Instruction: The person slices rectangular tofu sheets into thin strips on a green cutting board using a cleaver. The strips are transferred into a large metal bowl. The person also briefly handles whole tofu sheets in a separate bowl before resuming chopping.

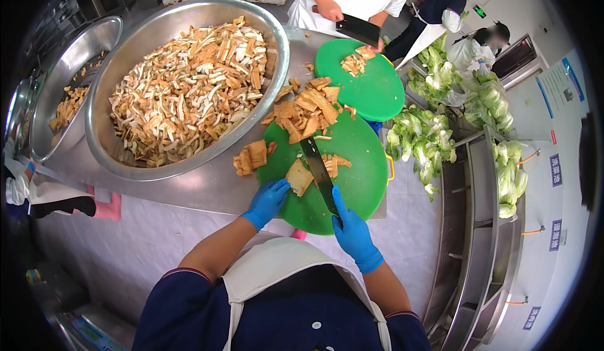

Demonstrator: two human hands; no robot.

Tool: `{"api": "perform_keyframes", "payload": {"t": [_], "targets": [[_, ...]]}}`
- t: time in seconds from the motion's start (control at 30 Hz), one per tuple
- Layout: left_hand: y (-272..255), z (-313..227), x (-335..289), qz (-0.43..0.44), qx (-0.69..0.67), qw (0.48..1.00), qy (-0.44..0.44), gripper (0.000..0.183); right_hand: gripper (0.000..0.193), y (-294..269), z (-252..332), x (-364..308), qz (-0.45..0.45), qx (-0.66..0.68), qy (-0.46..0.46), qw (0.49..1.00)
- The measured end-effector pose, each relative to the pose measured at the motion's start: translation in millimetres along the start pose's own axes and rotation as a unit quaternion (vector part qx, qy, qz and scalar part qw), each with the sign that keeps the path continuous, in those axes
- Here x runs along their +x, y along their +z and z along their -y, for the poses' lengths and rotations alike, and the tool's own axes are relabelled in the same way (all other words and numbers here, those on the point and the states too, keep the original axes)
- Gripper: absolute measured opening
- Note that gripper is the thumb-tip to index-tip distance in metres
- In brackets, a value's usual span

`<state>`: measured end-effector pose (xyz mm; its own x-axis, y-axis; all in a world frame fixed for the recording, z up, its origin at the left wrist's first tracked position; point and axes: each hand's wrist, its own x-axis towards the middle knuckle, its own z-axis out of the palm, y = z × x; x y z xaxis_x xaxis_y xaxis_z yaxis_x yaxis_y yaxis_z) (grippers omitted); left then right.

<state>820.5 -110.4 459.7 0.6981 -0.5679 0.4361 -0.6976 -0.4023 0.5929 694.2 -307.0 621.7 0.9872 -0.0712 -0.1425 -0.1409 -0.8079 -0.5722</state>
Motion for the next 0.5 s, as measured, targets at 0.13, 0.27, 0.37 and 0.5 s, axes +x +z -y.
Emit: {"api": "perform_keyframes", "payload": {"t": [0.13, 0.27, 0.37, 0.5], "targets": [[-3, -4, 3, 0.026, 0.018, 0.999, 0.003, 0.029, 0.073, 22, -21, 15, -0.002, -0.025, -0.049, 0.998], [-5, -3, -1, 0.036, 0.014, 0.999, -0.001, 0.032, 0.073, 2, -6, 17, -0.011, -0.001, -0.044, 0.999], [-3, -1, -2, 0.041, 0.0, 0.999, -0.008, 0.034, 0.073, 7, -5, 11, -0.008, -0.008, -0.038, 0.999], [-15, -12, 5, 0.068, -0.007, 0.998, -0.013, 0.036, 0.072, 11, -7, 15, 0.01, -0.011, -0.029, 0.999]]}}
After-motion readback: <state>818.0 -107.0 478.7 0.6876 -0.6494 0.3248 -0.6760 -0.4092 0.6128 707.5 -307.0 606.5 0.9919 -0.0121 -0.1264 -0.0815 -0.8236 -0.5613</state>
